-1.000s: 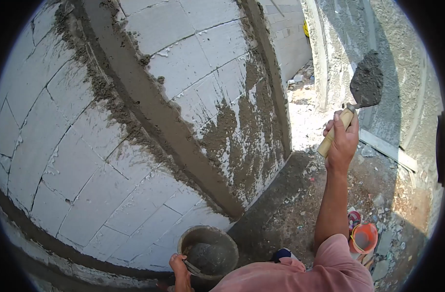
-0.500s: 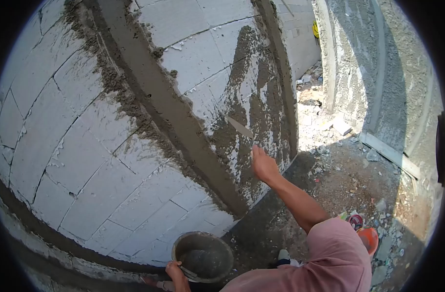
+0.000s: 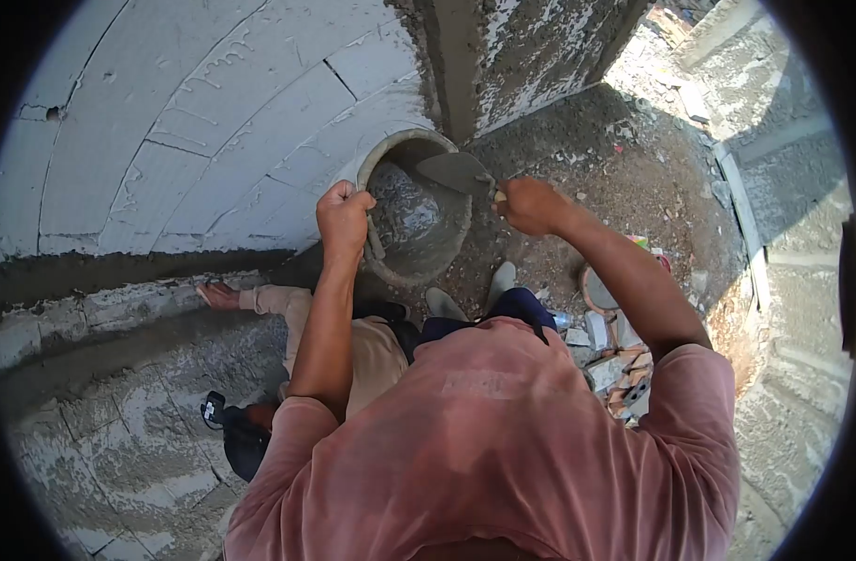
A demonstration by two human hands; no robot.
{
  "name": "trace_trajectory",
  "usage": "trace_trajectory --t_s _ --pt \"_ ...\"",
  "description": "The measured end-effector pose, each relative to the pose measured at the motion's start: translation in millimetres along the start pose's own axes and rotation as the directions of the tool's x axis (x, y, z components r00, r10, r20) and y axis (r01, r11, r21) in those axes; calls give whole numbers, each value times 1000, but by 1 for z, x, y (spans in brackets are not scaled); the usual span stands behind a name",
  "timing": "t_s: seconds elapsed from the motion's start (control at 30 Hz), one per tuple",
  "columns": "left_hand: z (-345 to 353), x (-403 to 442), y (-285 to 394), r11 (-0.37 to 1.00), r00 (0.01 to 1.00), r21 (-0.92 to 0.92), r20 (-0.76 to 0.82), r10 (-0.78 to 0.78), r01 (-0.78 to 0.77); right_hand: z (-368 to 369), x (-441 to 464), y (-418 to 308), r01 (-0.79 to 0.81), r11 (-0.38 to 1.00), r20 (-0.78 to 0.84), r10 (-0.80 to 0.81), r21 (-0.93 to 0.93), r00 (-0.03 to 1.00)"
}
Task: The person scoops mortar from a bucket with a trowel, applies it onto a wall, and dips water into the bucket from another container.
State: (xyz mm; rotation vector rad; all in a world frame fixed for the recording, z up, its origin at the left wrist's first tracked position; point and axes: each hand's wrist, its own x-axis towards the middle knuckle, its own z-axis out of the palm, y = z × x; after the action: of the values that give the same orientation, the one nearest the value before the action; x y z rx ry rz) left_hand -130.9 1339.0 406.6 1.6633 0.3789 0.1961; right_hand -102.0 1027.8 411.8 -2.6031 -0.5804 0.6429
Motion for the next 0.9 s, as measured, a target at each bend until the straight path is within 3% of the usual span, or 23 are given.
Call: trace_trajectory --t_s 0.03,0.1,0.17,0.2,0.23,0.33,0.43,0.53,0.57,0.7,0.8,0.83,0.9 --pt "7 2 6 1000 1000 -17 25 13 -13 -3 11 3 -17 999 9 17 -39 1000" --pt "19 3 11 1000 998 -7 60 30 -30 26 53 35 183 951 172 -143 -248 975" --pt "36 1 21 998 996 -8 58 66 -65 23 57 30 135 985 283 -100 -104 954" --pt "46 -3 24 997 995 -2 60 80 -80 26 45 22 -45 990 340 -2 132 941" --pt "55 -3 24 997 996 -2 51 76 -76 27 30 11 -234 908 416 74 348 906" --pt "77 -5 33 997 997 47 46 59 -61 51 6 14 -284 648 418 -58 706 907" --pt "88 -5 35 998 999 -59 18 36 -35 48 -14 17 -419 318 483 -154 850 862" --pt "87 -7 36 992 999 -128 -35 -23 18 39 -32 19 -402 246 444 -145 882 884" --pt "86 -8 38 988 998 -154 -56 -36 27 37 -38 22 -372 233 410 -140 898 901" --pt "74 -4 30 947 984 -284 -53 -171 149 6 -81 30 -231 -240 196 -160 943 967" --pt "56 -10 23 978 992 -185 -54 -112 100 -40 -120 24 126 -427 -136 7 895 991" --pt "51 -9 16 962 987 -238 -65 -150 131 -62 -136 21 308 -399 -279 130 864 951" --pt "42 -16 19 961 990 -258 -63 -123 103 -104 -174 12 620 -304 -528 336 723 780"
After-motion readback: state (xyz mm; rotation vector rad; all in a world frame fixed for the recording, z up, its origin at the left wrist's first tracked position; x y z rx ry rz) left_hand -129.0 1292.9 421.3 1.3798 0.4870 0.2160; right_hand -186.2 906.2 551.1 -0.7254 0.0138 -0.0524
